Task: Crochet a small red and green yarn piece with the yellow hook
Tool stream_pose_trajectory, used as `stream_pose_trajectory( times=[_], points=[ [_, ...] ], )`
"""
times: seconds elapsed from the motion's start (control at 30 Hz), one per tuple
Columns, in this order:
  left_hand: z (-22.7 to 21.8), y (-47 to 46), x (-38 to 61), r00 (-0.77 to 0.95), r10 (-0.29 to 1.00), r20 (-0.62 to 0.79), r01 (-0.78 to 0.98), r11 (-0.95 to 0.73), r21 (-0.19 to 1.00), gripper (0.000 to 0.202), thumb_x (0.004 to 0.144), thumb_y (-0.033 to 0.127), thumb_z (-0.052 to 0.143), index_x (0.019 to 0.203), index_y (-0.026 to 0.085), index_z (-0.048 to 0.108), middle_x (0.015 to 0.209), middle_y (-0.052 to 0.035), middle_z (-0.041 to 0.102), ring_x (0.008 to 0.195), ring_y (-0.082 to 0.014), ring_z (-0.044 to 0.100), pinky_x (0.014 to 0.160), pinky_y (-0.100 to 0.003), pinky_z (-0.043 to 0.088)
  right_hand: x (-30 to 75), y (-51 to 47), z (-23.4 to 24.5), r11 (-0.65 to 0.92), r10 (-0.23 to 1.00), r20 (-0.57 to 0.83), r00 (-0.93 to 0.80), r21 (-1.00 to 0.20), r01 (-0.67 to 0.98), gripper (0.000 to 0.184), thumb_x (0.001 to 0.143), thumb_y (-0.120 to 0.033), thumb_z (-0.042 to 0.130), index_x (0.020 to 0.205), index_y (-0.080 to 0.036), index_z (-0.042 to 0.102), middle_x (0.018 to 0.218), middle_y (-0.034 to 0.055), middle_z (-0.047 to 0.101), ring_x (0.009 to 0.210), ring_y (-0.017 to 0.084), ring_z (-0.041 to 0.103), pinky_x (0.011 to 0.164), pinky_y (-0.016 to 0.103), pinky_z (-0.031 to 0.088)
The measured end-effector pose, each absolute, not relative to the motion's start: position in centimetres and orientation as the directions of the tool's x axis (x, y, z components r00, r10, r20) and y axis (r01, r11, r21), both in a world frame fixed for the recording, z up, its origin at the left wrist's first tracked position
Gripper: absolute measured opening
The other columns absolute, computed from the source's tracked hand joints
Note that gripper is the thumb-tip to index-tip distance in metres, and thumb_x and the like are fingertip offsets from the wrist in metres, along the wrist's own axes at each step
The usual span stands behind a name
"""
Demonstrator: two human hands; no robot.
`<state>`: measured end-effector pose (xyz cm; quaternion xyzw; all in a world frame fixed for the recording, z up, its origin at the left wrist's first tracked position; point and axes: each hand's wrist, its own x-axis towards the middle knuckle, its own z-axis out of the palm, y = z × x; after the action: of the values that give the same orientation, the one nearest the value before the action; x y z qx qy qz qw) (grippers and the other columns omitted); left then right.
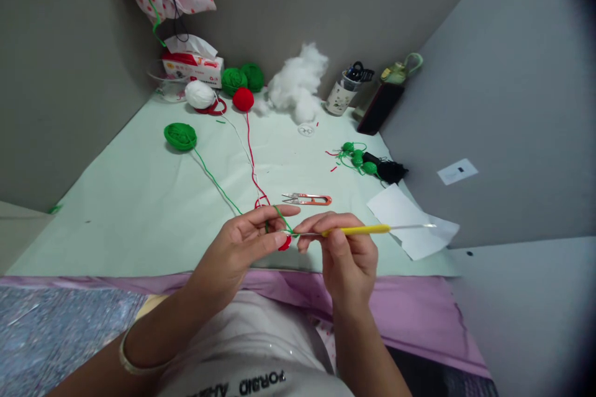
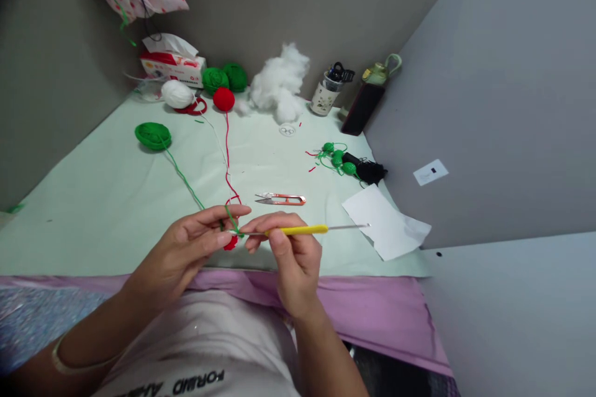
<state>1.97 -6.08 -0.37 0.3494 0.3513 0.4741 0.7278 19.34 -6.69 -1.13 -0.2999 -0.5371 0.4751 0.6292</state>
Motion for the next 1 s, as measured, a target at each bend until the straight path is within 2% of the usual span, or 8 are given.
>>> stream_pose_trajectory(
  times=[0.13,0.3,0.43,0.53,0.7,0.83,0.9,1.0],
  points=[
    [-0.48,-6.08,1.98,0.281,0.947,-0.158,-0.416,0.268,0.869,0.027,0.085,0.028,0.085,0.112,0.032,0.086,0.086,0.0009,0.062,0.084,-0.0121,0.056,0.082,-0.022,0.047,19.30,-7.01,-1.35,0.527,0.848,0.530,0.008,-0.842,-0.116,0.021,0.107,-0.019,0.055,0.109,-0.023,0.075,0.101,0.0060,0.078,0.084,0.018,0.072,0.070,0.033,0.061],
    [-0.45,-6.07,1.99,0.238,0.962,-0.133,-0.399,0.222,0.890,0.028,0.083,0.024,0.087,0.111,0.029,0.086,0.082,0.0015,0.063,0.076,-0.0104,0.056,0.078,-0.021,0.051,19.30,-7.11,-1.43,0.629,0.778,0.627,-0.040,-0.776,0.044,0.024,0.106,-0.014,0.052,0.113,-0.023,0.073,0.101,0.0060,0.078,0.089,0.019,0.073,0.076,0.036,0.062],
    [-0.34,-6.03,2.21,0.190,0.973,-0.132,-0.395,0.199,0.897,0.030,0.080,0.020,0.087,0.109,0.028,0.086,0.079,0.0023,0.063,0.076,-0.0101,0.058,0.076,-0.020,0.052,19.47,-7.43,-1.42,0.751,0.656,0.738,-0.156,-0.618,0.233,0.025,0.105,-0.013,0.053,0.121,-0.020,0.070,0.106,0.0096,0.078,0.100,0.021,0.075,0.082,0.036,0.062],
    [-0.25,-6.06,2.26,0.147,0.982,-0.119,-0.380,0.167,0.910,0.032,0.079,0.018,0.087,0.109,0.028,0.086,0.079,0.0025,0.064,0.078,-0.0105,0.060,0.075,-0.019,0.052,19.53,-7.67,-1.36,0.769,0.627,0.747,-0.220,-0.548,0.329,0.024,0.106,-0.017,0.053,0.122,-0.020,0.070,0.114,0.0129,0.078,0.099,0.021,0.076,0.079,0.036,0.063],
    [-0.04,-6.30,2.31,0.112,0.990,-0.083,-0.325,0.115,0.939,0.033,0.079,0.017,0.085,0.110,0.026,0.085,0.081,0.0017,0.066,0.082,-0.0120,0.061,0.078,-0.021,0.051,19.53,-7.60,-1.43,0.756,0.642,0.747,-0.176,-0.577,0.309,0.026,0.106,-0.015,0.051,0.124,-0.023,0.068,0.103,0.0082,0.079,0.101,0.022,0.076,0.080,0.037,0.064],
    [-0.04,-6.36,2.60,0.137,0.988,-0.074,-0.339,0.117,0.933,0.036,0.080,0.016,0.082,0.114,0.026,0.083,0.079,0.0028,0.063,0.079,-0.0121,0.059,0.077,-0.022,0.051,19.44,-7.56,-1.76,0.769,0.585,0.771,-0.251,-0.429,0.475,0.031,0.102,-0.013,0.060,0.129,-0.027,0.069,0.113,0.0084,0.078,0.097,0.019,0.075,0.076,0.032,0.064],
    [-0.03,-6.23,2.55,0.162,0.984,-0.072,-0.336,0.124,0.934,0.038,0.080,0.018,0.082,0.118,0.025,0.081,0.081,0.0026,0.062,0.080,-0.0125,0.058,0.077,-0.023,0.051,19.32,-7.43,-1.97,0.761,0.595,0.775,-0.213,-0.460,0.457,0.033,0.101,-0.012,0.061,0.128,-0.028,0.071,0.113,0.0076,0.078,0.096,0.019,0.075,0.076,0.032,0.063],
    [0.19,-5.93,2.07,0.233,0.971,-0.054,-0.280,0.120,0.952,0.040,0.088,0.026,0.080,0.127,0.025,0.077,0.086,0.0014,0.062,0.082,-0.0136,0.059,0.079,-0.025,0.051,19.08,-6.91,-2.17,0.699,0.701,0.711,-0.049,-0.672,0.245,0.025,0.105,-0.016,0.057,0.117,-0.027,0.075,0.103,0.0061,0.078,0.094,0.020,0.074,0.077,0.035,0.063]
  ],
)
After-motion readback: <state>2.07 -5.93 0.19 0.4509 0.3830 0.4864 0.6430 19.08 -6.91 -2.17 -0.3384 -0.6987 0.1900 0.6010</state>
